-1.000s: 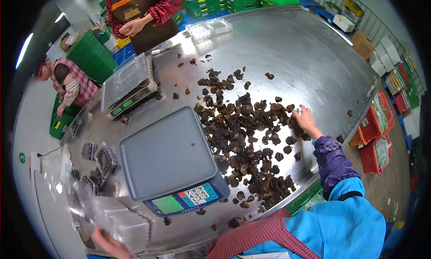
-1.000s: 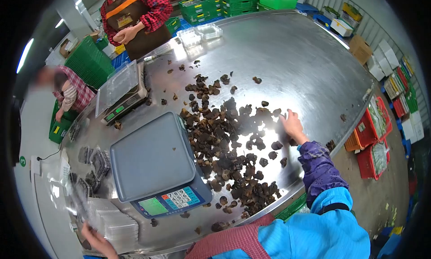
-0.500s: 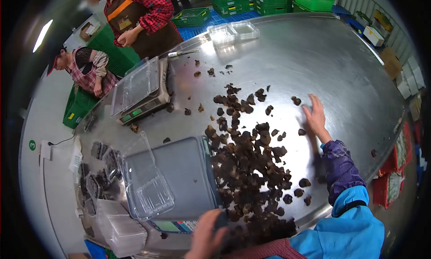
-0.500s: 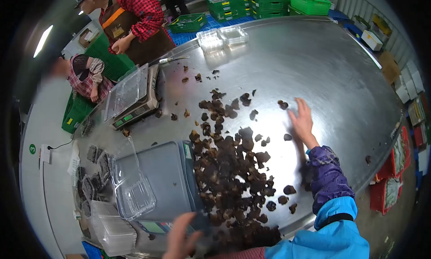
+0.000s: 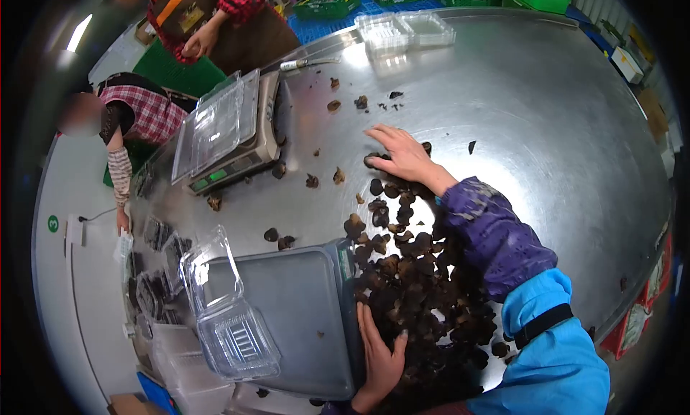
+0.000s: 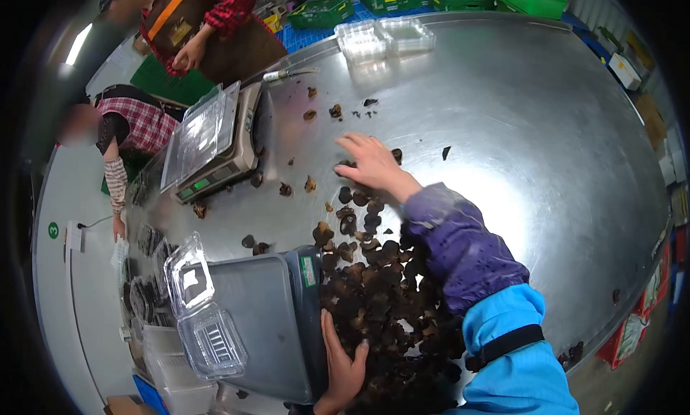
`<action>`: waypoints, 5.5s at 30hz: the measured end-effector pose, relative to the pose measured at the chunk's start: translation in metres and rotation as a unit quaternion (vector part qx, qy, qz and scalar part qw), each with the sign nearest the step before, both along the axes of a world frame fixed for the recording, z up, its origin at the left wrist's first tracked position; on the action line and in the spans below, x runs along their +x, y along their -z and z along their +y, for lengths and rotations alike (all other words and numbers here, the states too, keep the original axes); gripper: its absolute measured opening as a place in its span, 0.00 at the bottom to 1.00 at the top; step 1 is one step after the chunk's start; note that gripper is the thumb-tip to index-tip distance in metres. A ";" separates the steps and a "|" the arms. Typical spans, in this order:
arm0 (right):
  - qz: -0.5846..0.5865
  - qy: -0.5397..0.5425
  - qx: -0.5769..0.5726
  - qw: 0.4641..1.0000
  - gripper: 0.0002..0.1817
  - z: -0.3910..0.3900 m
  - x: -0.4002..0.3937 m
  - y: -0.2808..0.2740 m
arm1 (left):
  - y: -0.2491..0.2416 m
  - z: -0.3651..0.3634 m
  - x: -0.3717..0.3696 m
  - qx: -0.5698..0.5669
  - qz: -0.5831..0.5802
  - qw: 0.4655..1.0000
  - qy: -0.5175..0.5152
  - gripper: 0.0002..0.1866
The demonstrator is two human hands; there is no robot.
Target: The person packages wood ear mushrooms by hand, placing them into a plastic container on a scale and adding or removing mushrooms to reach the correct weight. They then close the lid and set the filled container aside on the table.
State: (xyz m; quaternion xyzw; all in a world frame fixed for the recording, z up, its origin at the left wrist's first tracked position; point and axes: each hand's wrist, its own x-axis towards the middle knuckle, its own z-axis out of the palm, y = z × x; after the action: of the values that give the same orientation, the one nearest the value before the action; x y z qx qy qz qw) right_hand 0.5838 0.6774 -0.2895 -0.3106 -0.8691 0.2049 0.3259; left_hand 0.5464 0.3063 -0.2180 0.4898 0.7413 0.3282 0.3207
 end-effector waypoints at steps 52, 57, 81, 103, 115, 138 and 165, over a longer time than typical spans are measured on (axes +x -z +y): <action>0.067 -0.005 -0.128 0.990 0.34 -0.382 0.042 -0.203 | -0.117 -0.063 -0.060 0.253 -0.048 0.958 0.123 0.34; 0.127 -0.111 -0.113 0.979 0.33 -0.372 -0.074 -0.221 | -0.156 -0.080 -0.164 0.257 0.026 0.965 0.043 0.34; -0.335 0.132 -0.165 0.918 0.54 -0.415 0.098 -0.070 | -0.078 -0.111 -0.247 0.078 -0.005 0.996 -0.045 0.33; -0.054 0.026 -0.041 0.997 0.19 -0.356 0.030 -0.223 | -0.079 -0.124 -0.224 0.096 -0.102 0.989 -0.042 0.34; -0.041 -0.136 -0.014 0.990 0.19 -0.334 -0.078 -0.200 | -0.084 -0.122 -0.222 0.090 -0.106 0.990 -0.031 0.34; -0.172 0.087 -0.131 0.972 0.14 -0.351 0.073 -0.177 | -0.102 -0.148 -0.249 0.098 -0.072 0.991 -0.061 0.26; -0.145 0.085 -0.101 0.981 0.05 -0.305 0.098 -0.083 | -0.101 -0.120 -0.231 0.077 -0.118 0.990 -0.013 0.26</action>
State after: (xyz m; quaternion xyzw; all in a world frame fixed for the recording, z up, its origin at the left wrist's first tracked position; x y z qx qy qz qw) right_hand 0.6822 0.3724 -0.2070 -0.4410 -0.8524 0.2163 0.1791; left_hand 0.3155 0.1863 -0.1174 0.4610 0.6771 0.4443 0.3628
